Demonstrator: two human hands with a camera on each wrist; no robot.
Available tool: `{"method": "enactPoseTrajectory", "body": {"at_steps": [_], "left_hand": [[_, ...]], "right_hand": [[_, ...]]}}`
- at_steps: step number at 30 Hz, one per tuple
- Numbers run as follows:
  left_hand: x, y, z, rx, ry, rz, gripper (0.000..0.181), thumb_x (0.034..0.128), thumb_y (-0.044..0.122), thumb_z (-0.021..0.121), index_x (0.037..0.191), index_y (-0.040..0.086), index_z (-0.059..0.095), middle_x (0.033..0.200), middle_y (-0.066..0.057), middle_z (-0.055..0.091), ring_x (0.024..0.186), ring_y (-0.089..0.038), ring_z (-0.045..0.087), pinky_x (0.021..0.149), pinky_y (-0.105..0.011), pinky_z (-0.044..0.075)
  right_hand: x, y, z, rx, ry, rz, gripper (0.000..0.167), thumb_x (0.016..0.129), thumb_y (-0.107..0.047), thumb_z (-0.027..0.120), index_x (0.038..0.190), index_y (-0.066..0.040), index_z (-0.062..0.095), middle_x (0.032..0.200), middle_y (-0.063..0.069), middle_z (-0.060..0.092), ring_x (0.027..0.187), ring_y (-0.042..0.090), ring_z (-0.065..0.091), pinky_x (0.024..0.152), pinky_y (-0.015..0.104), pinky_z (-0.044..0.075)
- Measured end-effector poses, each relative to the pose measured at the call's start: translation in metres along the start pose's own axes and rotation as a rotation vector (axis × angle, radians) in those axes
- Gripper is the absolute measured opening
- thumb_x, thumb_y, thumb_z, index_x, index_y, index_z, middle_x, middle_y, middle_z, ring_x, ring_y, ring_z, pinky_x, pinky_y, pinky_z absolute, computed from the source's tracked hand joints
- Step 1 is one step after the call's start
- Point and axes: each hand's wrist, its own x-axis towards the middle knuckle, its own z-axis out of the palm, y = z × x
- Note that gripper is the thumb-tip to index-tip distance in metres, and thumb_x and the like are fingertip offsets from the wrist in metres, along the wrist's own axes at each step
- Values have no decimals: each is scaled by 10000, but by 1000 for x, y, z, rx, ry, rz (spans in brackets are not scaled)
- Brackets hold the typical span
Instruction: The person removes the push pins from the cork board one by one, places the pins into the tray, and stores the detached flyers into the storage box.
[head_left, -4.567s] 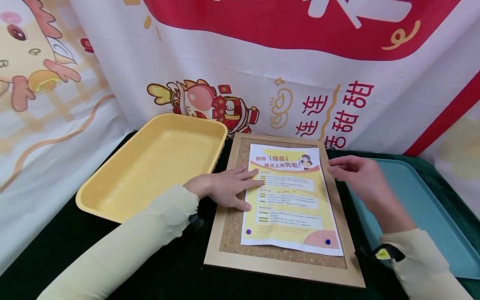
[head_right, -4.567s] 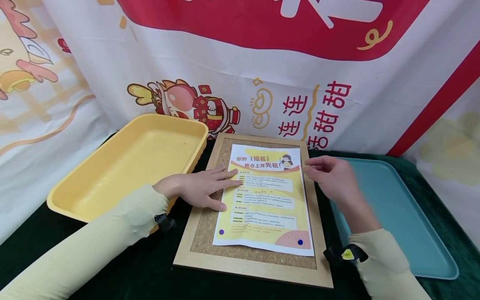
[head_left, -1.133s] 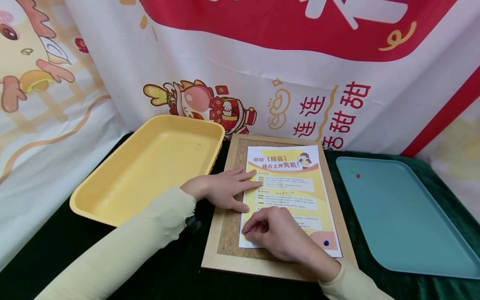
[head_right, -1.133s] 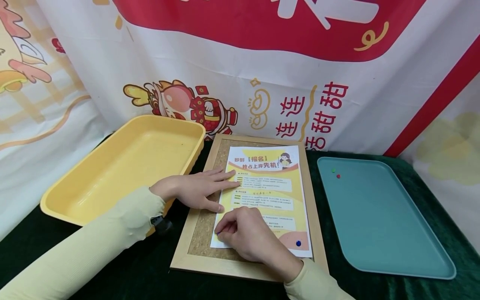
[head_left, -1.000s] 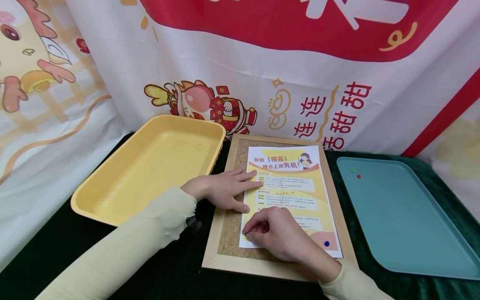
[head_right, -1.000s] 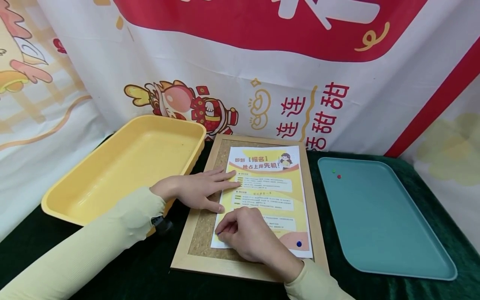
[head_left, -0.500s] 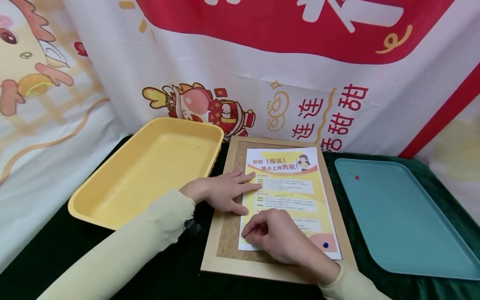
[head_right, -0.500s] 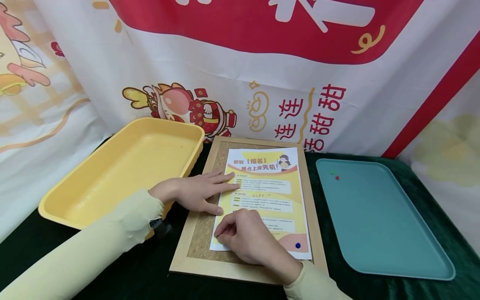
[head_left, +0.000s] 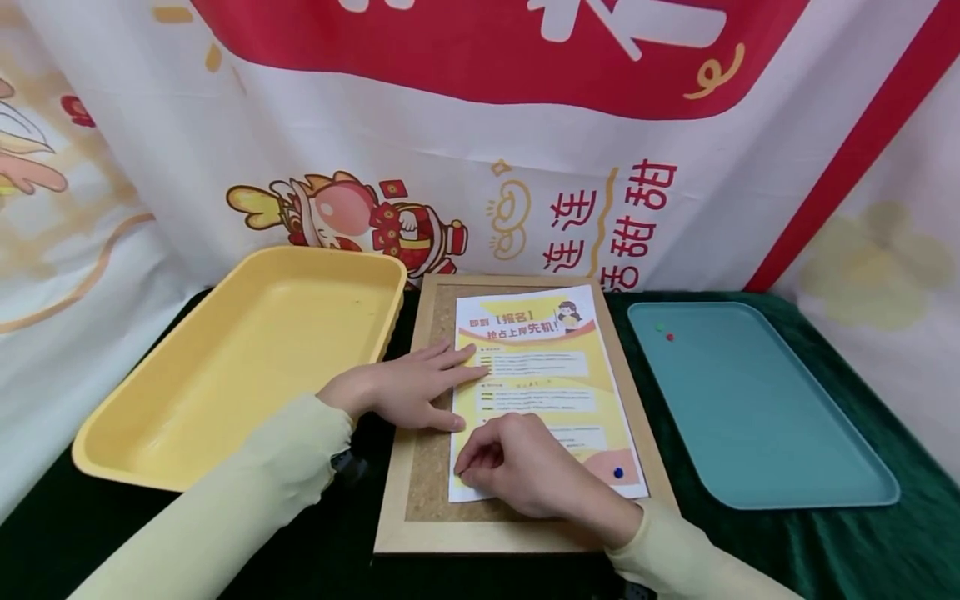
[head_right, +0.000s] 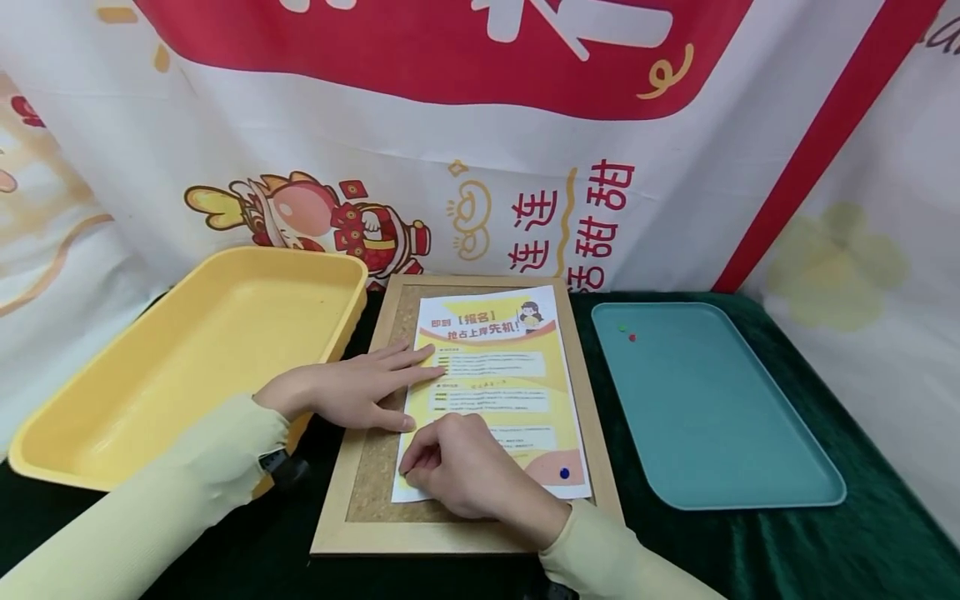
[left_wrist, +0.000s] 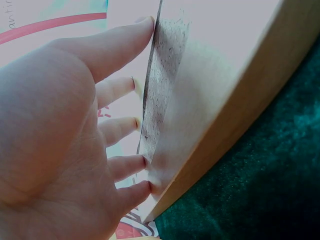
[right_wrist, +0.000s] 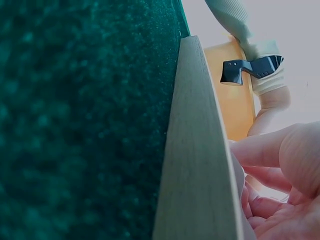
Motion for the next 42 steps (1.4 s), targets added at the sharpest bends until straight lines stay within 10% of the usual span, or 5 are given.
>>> {"method": "enactPoseTrajectory", "body": {"at_steps": [42], "left_hand": [[-1,2,-1,13,-14,-24,773,1041,505,637,1698,290,292,1810,-50,84,1674,-399,-16,1351,-579,95]], "right_hand": [[0,-5,3,2,-12,48,205,919,-24,670,828,-182,764,762,-85,654,709,76,591,660,217,455]]}}
